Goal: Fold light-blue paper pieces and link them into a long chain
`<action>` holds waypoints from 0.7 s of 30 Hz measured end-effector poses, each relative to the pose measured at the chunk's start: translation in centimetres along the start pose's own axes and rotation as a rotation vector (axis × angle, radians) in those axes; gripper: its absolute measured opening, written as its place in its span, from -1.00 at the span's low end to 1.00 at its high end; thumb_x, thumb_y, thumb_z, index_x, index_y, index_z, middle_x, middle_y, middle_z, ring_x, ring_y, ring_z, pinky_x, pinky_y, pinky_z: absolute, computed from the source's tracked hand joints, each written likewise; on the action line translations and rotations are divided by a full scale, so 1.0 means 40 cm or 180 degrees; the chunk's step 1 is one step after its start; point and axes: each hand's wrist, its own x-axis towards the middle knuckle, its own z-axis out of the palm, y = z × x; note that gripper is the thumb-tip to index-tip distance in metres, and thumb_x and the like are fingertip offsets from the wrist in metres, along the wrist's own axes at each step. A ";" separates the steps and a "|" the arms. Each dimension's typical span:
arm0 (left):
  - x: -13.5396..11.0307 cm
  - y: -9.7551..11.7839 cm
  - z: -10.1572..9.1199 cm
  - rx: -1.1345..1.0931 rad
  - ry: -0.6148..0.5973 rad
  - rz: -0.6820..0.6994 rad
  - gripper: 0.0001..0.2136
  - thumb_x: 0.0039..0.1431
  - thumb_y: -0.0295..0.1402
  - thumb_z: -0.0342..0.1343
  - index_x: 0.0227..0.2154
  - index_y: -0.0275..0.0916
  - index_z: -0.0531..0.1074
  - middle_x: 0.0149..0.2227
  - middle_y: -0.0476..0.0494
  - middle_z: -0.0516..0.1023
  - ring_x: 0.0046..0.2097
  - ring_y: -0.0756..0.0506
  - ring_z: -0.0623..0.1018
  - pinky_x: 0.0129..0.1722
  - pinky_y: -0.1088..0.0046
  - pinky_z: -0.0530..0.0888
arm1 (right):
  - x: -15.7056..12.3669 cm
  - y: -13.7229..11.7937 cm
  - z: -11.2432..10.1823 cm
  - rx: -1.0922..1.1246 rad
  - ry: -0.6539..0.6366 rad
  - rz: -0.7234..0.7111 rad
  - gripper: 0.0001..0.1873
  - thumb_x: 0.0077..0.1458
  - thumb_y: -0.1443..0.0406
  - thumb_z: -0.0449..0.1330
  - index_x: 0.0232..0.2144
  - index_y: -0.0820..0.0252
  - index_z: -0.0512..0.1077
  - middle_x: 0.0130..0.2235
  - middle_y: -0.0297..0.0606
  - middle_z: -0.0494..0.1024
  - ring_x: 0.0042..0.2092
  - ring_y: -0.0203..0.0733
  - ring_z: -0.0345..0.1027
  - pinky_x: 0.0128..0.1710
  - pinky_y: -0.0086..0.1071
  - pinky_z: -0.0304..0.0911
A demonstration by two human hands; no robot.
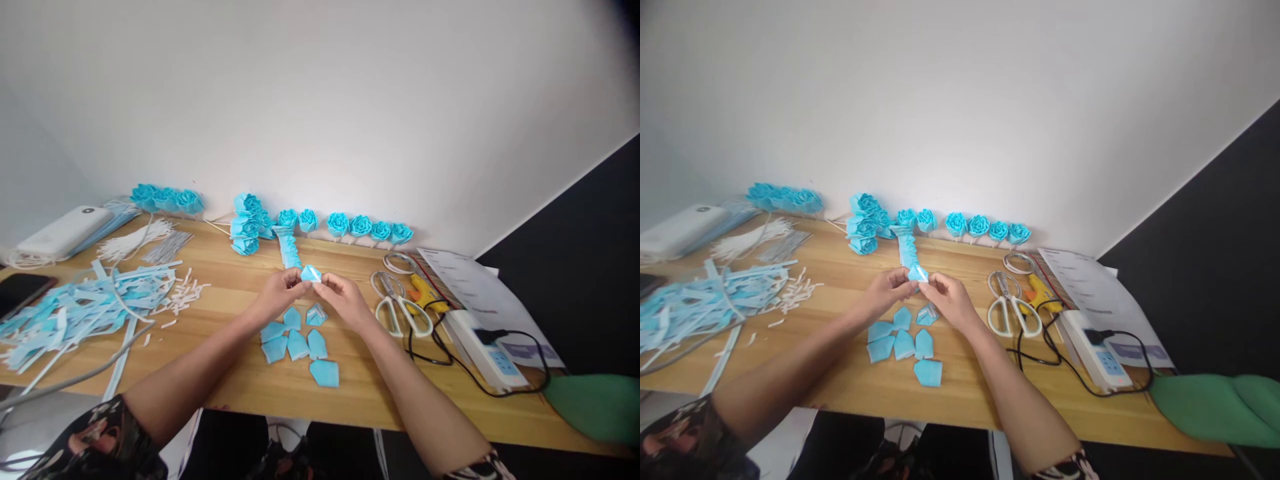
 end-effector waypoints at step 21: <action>0.006 0.002 -0.020 -0.0424 -0.0392 -0.0289 -0.69 0.02 -0.12 0.15 -0.47 -0.31 0.32 -0.60 0.04 0.33 -0.51 0.06 0.30 -0.46 0.51 0.22 | 0.007 0.020 -0.027 0.0738 -0.0265 0.0117 -0.61 0.17 0.01 0.06 -0.44 0.20 0.42 -0.41 -0.30 0.45 -0.31 -0.24 0.30 -0.21 -0.36 0.19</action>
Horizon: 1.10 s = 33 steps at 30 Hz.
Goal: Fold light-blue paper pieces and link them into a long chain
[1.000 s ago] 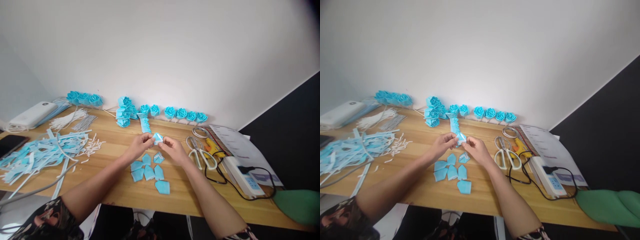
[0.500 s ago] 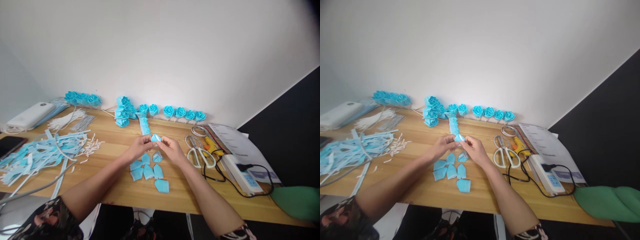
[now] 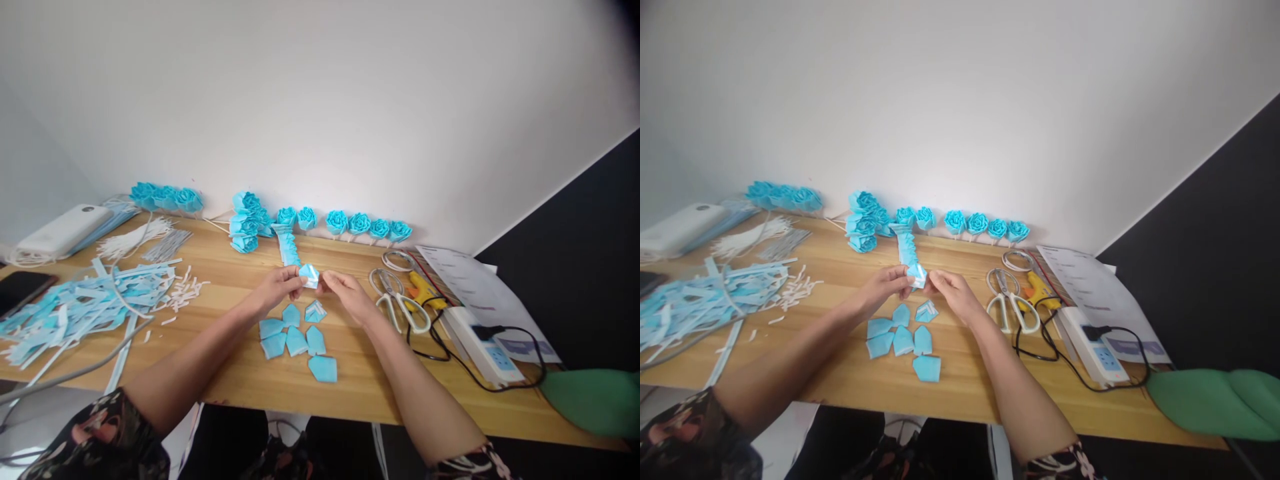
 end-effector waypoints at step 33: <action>-0.001 0.010 0.000 0.0192 0.0407 -0.0023 -0.55 0.12 0.06 -0.03 -0.46 -0.30 0.37 -0.63 0.00 0.34 -0.54 0.01 0.35 -0.47 0.48 0.30 | -0.001 -0.001 0.019 -0.0033 0.0132 0.0184 -0.71 -0.03 0.09 0.26 -0.49 0.19 0.37 -0.52 -0.43 0.28 -0.47 -0.35 0.09 -0.46 -0.44 0.02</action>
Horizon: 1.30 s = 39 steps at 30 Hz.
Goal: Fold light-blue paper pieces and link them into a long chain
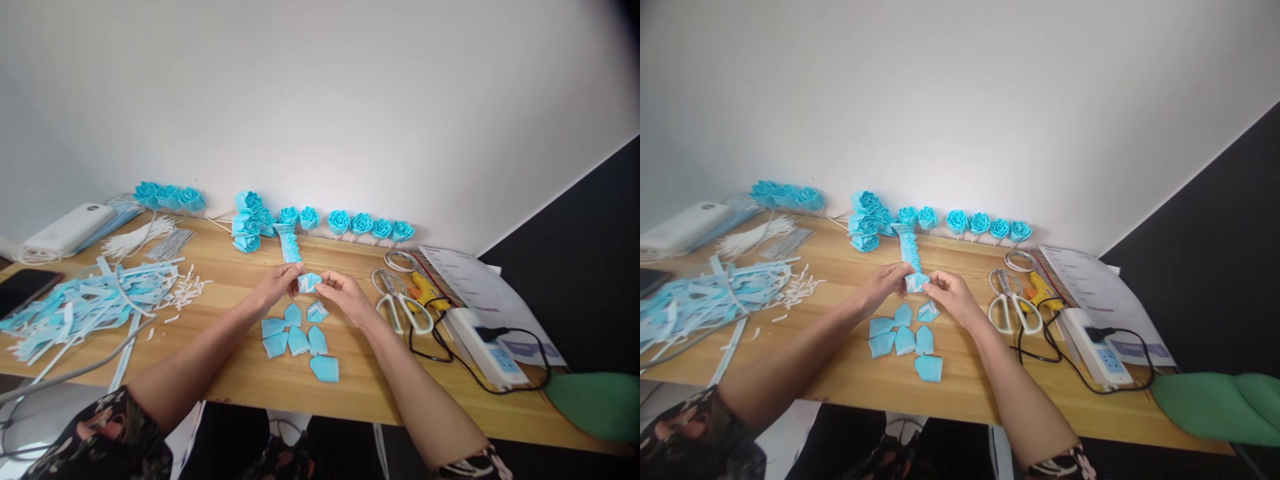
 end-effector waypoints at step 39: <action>-0.007 -0.005 0.015 0.0446 -0.0317 -0.0004 -0.64 0.00 -0.05 0.14 -0.53 -0.29 0.32 -0.58 0.04 0.30 -0.54 0.07 0.26 -0.55 0.54 0.19 | 0.002 0.017 0.002 -0.0263 0.0207 -0.0196 -0.65 0.01 0.05 0.23 -0.54 0.16 0.27 -0.57 -0.47 0.24 -0.51 -0.36 0.06 -0.52 -0.45 -0.04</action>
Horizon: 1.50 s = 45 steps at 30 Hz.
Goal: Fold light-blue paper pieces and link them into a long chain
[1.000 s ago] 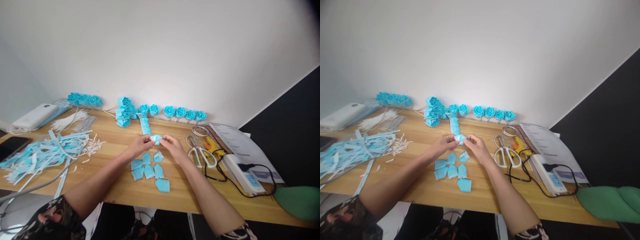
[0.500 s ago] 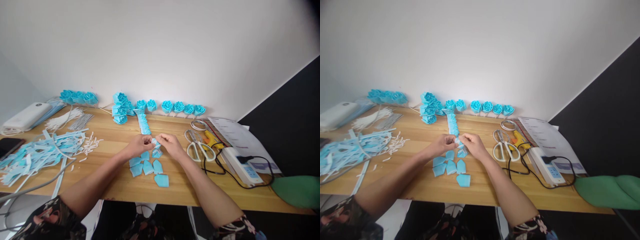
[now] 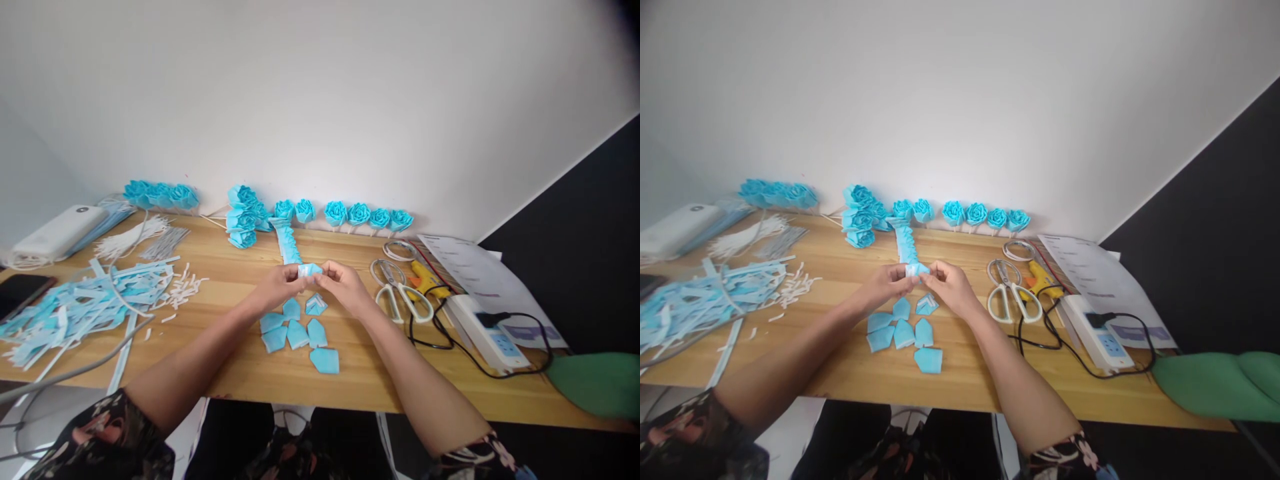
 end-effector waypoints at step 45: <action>-0.015 -0.022 0.029 0.1445 0.1202 0.0840 -0.84 0.15 -0.27 0.07 -0.34 -0.25 0.46 -0.59 0.06 0.33 -0.53 0.06 0.31 -0.52 0.58 0.20 | 0.001 -0.006 0.009 -0.0648 0.0564 -0.0459 -0.80 0.07 0.19 0.17 -0.43 0.19 0.49 -0.41 -0.29 0.57 -0.36 -0.21 0.40 -0.33 -0.41 0.25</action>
